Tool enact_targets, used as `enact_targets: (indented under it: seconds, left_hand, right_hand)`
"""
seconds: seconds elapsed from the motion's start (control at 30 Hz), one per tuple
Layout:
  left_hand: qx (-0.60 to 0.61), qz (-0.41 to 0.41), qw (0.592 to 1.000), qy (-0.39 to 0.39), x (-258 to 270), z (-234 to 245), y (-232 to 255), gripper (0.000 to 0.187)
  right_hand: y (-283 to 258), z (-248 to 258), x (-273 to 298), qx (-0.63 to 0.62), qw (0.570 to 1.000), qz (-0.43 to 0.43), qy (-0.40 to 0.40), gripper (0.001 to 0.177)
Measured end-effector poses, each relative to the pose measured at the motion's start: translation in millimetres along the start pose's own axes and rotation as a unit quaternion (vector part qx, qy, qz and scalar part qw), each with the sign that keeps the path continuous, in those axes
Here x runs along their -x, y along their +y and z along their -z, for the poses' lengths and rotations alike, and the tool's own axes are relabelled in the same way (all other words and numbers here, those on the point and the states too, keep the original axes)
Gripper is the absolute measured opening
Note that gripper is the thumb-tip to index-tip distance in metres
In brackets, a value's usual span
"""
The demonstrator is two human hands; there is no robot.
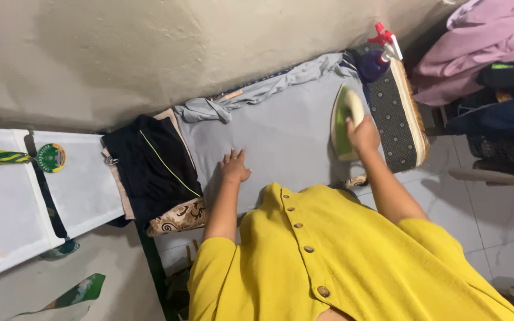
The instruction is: The person irons a gray shirt on a padded surface, smoothing the fabric and folding the garment into a smaller rectangle.
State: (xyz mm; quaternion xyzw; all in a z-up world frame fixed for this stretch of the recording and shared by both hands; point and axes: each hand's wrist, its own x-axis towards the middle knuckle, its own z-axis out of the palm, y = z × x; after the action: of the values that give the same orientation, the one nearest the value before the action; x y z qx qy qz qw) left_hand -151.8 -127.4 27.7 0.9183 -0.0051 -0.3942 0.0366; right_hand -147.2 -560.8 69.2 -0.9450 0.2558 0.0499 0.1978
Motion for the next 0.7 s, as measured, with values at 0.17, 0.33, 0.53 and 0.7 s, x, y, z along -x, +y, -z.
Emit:
enact_targets:
  seconds: [0.17,0.33,0.53,0.7]
  left_hand:
    - [-0.011,-0.002,1.0,-0.01,0.1,-3.0,-0.2,0.097]
    - [-0.003,0.007,1.0,-0.015,5.1,0.3,3.6,0.093]
    - [0.008,-0.012,1.0,-0.018,6.5,-1.7,-4.4,0.09]
    - [0.026,-0.011,0.999,-0.021,2.4,-0.2,-2.9,0.089]
  right_hand:
    - [-26.8,-1.1,13.7,0.022,0.998,-0.049,-0.039,0.051]
    - [-46.9,-6.8,-51.5,0.001,0.999,-0.024,0.025,0.05]
    - [-35.1,-14.9,-3.4,0.017,0.999,-0.009,-0.04,0.05]
    - [-35.9,-16.4,8.9,0.022,0.999,0.004,-0.032,0.048]
